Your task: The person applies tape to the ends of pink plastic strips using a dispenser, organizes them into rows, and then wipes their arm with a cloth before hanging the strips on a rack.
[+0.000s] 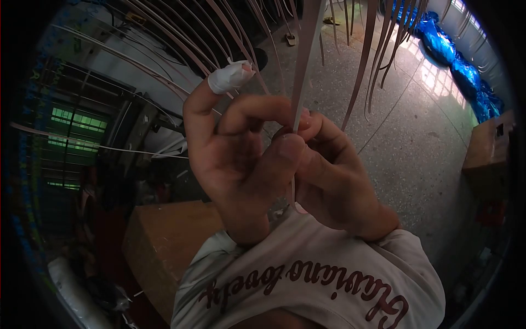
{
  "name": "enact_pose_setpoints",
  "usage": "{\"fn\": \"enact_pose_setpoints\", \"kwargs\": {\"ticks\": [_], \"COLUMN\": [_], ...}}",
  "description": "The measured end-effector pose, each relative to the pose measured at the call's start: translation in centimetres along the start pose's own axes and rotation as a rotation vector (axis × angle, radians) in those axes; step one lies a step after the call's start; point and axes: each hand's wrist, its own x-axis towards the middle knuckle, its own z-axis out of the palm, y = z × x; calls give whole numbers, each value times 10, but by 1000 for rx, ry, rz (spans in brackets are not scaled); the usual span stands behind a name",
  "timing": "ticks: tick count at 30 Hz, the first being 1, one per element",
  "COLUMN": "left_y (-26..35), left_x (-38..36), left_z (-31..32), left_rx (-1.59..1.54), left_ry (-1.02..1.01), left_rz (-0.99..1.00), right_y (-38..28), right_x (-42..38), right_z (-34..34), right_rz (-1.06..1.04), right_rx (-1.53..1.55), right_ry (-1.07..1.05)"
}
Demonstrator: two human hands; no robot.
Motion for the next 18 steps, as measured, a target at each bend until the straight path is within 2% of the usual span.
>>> {"fn": "enact_pose_setpoints", "kwargs": {"ticks": [8, 10, 12, 15, 17, 18], "left_y": [4, 3, 7, 2, -8, -9], "left_x": [0, -2, -5, -3, -1, -2], "left_z": [-5, -1, 8, -4, -7, -8], "left_rx": [36, 61, 3, -190, 5, 6], "left_ry": [-13, 54, 112, -5, 10, 18], "left_rz": [21, -6, -70, -102, -48, -94], "right_y": [0, 3, 1, 1, -3, -3], "right_x": [1, 2, 1, 5, 9, 10], "right_z": [-5, -11, -8, -16, -17, -18], "right_rz": [63, 72, 108, 67, 125, 107], "right_rx": [38, 15, 27, 12, 11, 27], "right_ry": [-51, -53, -14, -79, -79, -106]}}
